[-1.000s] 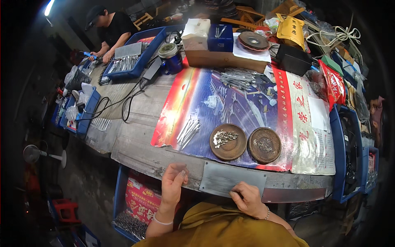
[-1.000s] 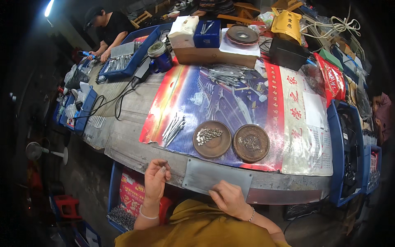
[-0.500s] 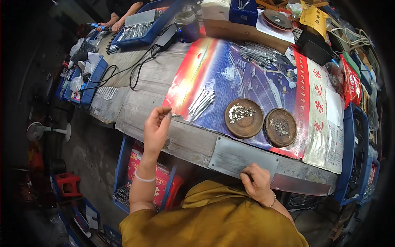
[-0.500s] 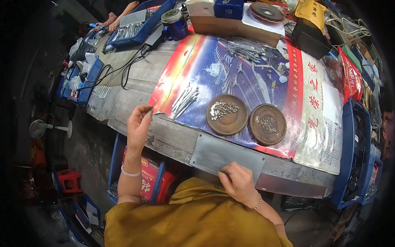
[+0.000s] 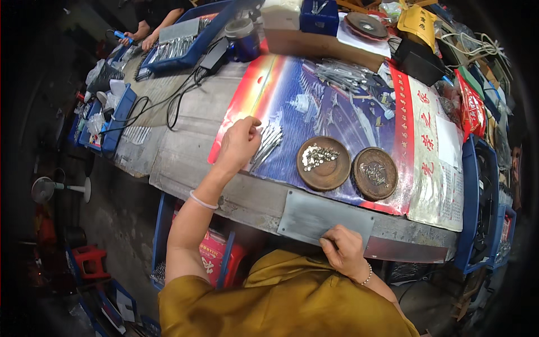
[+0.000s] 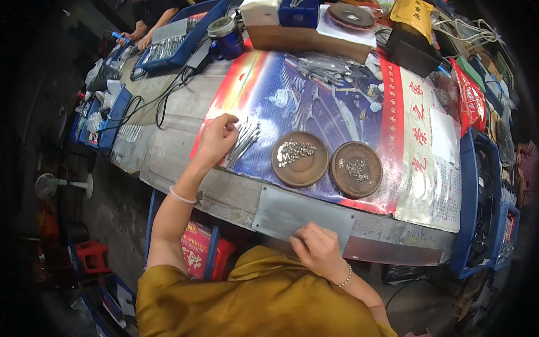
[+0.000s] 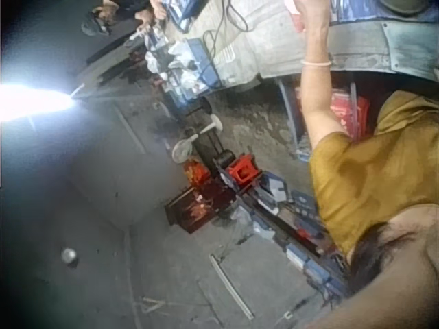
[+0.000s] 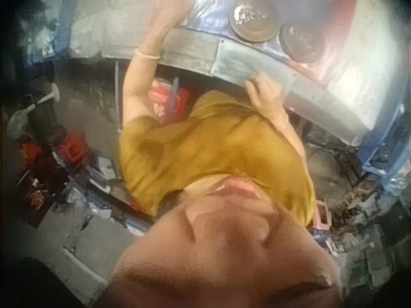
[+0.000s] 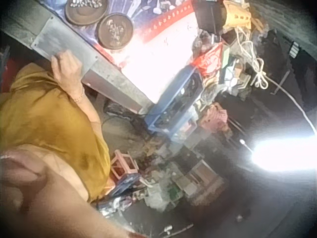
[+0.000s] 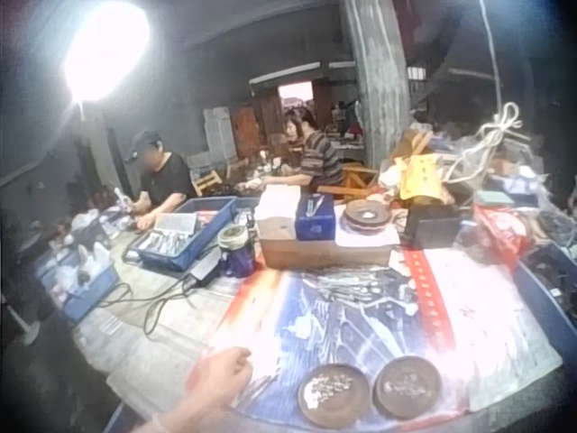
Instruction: The person repeatedly assembles small hardware components by picking up metal pins and small metal parts from containers and fitting them together by hand.
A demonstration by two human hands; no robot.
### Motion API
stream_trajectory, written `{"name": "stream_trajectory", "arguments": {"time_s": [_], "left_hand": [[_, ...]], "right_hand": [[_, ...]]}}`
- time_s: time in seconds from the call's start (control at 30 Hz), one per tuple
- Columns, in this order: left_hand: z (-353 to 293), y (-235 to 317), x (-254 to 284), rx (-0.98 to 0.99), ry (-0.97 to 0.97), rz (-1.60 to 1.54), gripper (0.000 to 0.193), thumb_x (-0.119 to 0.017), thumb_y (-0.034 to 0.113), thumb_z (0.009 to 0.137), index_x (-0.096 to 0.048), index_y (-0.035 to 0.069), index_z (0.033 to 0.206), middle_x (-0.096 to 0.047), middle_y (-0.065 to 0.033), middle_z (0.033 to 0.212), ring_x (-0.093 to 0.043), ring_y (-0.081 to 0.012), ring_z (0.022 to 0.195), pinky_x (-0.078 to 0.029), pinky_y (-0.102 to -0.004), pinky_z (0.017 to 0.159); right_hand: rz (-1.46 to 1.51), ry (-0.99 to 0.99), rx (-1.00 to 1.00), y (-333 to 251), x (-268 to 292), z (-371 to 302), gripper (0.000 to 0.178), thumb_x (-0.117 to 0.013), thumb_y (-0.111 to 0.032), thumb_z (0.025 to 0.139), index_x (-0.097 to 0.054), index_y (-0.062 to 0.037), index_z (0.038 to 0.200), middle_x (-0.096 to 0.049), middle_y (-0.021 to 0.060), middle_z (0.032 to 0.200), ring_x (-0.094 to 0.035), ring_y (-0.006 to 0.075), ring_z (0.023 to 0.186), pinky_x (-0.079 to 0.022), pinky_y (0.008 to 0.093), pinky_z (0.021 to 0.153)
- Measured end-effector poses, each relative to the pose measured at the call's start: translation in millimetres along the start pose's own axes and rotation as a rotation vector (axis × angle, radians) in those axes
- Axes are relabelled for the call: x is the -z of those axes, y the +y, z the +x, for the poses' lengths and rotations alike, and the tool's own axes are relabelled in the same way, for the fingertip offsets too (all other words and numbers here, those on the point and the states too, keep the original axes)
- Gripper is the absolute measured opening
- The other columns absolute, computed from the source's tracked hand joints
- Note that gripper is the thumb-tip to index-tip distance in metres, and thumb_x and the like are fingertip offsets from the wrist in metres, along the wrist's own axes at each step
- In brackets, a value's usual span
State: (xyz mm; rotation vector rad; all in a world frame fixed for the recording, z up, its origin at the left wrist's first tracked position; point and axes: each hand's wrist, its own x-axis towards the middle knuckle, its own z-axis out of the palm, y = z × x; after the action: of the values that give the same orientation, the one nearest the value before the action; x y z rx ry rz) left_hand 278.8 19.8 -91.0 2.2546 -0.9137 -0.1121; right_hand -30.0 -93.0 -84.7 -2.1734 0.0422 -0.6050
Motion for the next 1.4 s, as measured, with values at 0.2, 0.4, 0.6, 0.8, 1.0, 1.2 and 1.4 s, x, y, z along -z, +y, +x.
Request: {"name": "stream_trajectory", "arguments": {"time_s": [0.2, 0.4, 0.6, 0.8, 1.0, 1.2, 1.4], "left_hand": [[8.6, -3.2, -7.1, -0.116, -0.034, 0.262, 0.024, -0.048, 0.002, 0.078, -0.057, 0.003, 0.101, -0.061, -0.022, 0.084, -0.061, -0.0378, 0.079, -0.048, -0.0471, 0.069], [15.1, 5.8, 0.8, -0.085, -0.194, 0.353, 0.025, -0.042, 0.005, 0.081, -0.054, -0.001, 0.103, -0.061, -0.0266, 0.089, -0.06, -0.0411, 0.084, -0.047, -0.0476, 0.074], [3.6, -7.3, 24.4, 0.027, -0.198, 0.092, 0.029, -0.053, 0.006, 0.08, -0.054, -0.003, 0.107, -0.059, -0.0174, 0.07, -0.061, -0.0253, 0.067, -0.046, -0.035, 0.062], [-56.5, 16.3, 36.8, 0.162, -0.124, -0.667, 0.026, -0.045, -0.002, 0.088, -0.055, -0.001, 0.112, -0.056, -0.0026, 0.079, -0.053, -0.0104, 0.068, -0.043, -0.0234, 0.062], [-129.1, 55.5, 16.3, 0.265, -0.296, -1.085, 0.025, -0.046, 0.001, 0.091, -0.051, -0.003, 0.115, -0.058, -0.0067, 0.082, -0.055, -0.0124, 0.073, -0.045, -0.0241, 0.067], [-145.6, 71.2, -20.4, 0.319, -0.296, -1.349, 0.023, -0.049, 0.002, 0.091, -0.049, -0.002, 0.113, -0.057, -0.0105, 0.094, -0.055, -0.0135, 0.074, -0.044, -0.0257, 0.065], [-148.6, 78.0, -37.0, 0.273, -0.213, -1.329, 0.019, -0.048, 0.002, 0.092, -0.05, -0.001, 0.111, -0.057, -0.0052, 0.092, -0.051, -0.0078, 0.069, -0.04, -0.0201, 0.061]], "right_hand": [[0.014, 0.015, 0.005, 0.6, -0.4, -5.0, 0.012, -0.067, -0.004, 0.075, -0.055, -0.002, 0.076, -0.055, 0.0094, 0.066, -0.056, 0.0258, 0.054, -0.044, 0.0337, 0.05], [0.006, 0.025, 0.019, -1.5, 1.2, -6.1, 0.014, -0.069, -0.007, 0.075, -0.056, -0.003, 0.077, -0.053, 0.0094, 0.066, -0.056, 0.0266, 0.055, -0.044, 0.0342, 0.049], [-0.006, 0.061, 0.037, -2.5, 2.6, -6.6, 0.015, -0.069, -0.008, 0.075, -0.056, -0.0037, 0.076, -0.053, 0.009, 0.066, -0.056, 0.0264, 0.055, -0.044, 0.0342, 0.05], [-0.028, 0.046, 0.036, 4.2, 1.9, -11.6, 0.016, -0.069, -0.011, 0.077, -0.054, -0.0045, 0.074, -0.052, 0.0086, 0.065, -0.055, 0.0264, 0.055, -0.045, 0.0342, 0.05], [-0.011, 0.038, 0.044, -0.5, 3.3, -8.8, 0.017, -0.068, -0.011, 0.077, -0.053, -0.0048, 0.073, -0.052, 0.0082, 0.065, -0.055, 0.0262, 0.056, -0.045, 0.0342, 0.05], [-0.017, 0.002, 0.026, -1.2, 4.7, -7.5, 0.012, -0.069, -0.008, 0.075, -0.058, -0.0034, 0.075, -0.057, 0.0087, 0.068, -0.058, 0.0259, 0.058, -0.046, 0.0334, 0.052], [-0.02, 0.009, 0.035, -0.4, 4.2, -7.7, 0.013, -0.069, -0.009, 0.075, -0.057, -0.0035, 0.075, -0.056, 0.0083, 0.067, -0.058, 0.0257, 0.058, -0.046, 0.0334, 0.052]]}}
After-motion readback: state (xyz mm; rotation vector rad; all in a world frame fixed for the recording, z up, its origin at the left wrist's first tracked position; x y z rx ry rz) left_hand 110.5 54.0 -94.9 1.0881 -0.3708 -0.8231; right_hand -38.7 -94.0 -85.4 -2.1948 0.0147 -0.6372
